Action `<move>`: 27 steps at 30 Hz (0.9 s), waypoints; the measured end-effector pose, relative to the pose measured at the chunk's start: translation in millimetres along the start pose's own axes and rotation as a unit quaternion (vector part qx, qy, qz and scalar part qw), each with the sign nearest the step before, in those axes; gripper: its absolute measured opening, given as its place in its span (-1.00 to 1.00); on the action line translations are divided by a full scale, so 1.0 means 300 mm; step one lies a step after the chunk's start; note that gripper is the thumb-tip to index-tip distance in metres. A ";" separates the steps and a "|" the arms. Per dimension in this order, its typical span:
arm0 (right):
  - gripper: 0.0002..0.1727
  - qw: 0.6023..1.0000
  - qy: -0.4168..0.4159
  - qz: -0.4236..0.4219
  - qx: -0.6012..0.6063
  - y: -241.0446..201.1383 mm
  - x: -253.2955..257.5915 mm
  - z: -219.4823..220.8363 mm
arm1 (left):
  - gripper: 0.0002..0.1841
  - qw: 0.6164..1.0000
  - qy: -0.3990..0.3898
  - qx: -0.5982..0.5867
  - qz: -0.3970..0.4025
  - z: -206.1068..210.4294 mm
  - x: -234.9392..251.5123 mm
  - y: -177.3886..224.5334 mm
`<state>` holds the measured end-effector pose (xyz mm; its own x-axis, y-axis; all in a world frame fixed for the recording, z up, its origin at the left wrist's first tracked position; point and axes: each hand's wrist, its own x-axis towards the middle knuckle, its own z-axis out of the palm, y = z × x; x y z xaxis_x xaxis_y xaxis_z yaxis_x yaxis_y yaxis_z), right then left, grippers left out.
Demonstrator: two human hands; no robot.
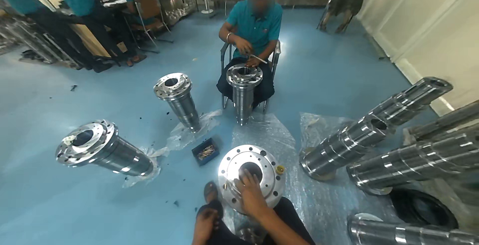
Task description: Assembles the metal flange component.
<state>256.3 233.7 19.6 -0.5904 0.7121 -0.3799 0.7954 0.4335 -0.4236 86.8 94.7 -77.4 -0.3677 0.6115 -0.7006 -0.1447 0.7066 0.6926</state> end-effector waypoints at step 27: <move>-0.06 0.985 -0.030 0.144 -0.085 -0.031 -0.040 -0.064 | -0.73 1.000 0.003 -0.026 -0.003 -0.013 0.015 -0.015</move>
<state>258.7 231.7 43.9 -0.3390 0.7878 -0.5142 0.9399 0.3071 -0.1492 82.3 92.8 -83.1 -0.3720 0.6052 -0.7038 -0.1938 0.6909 0.6965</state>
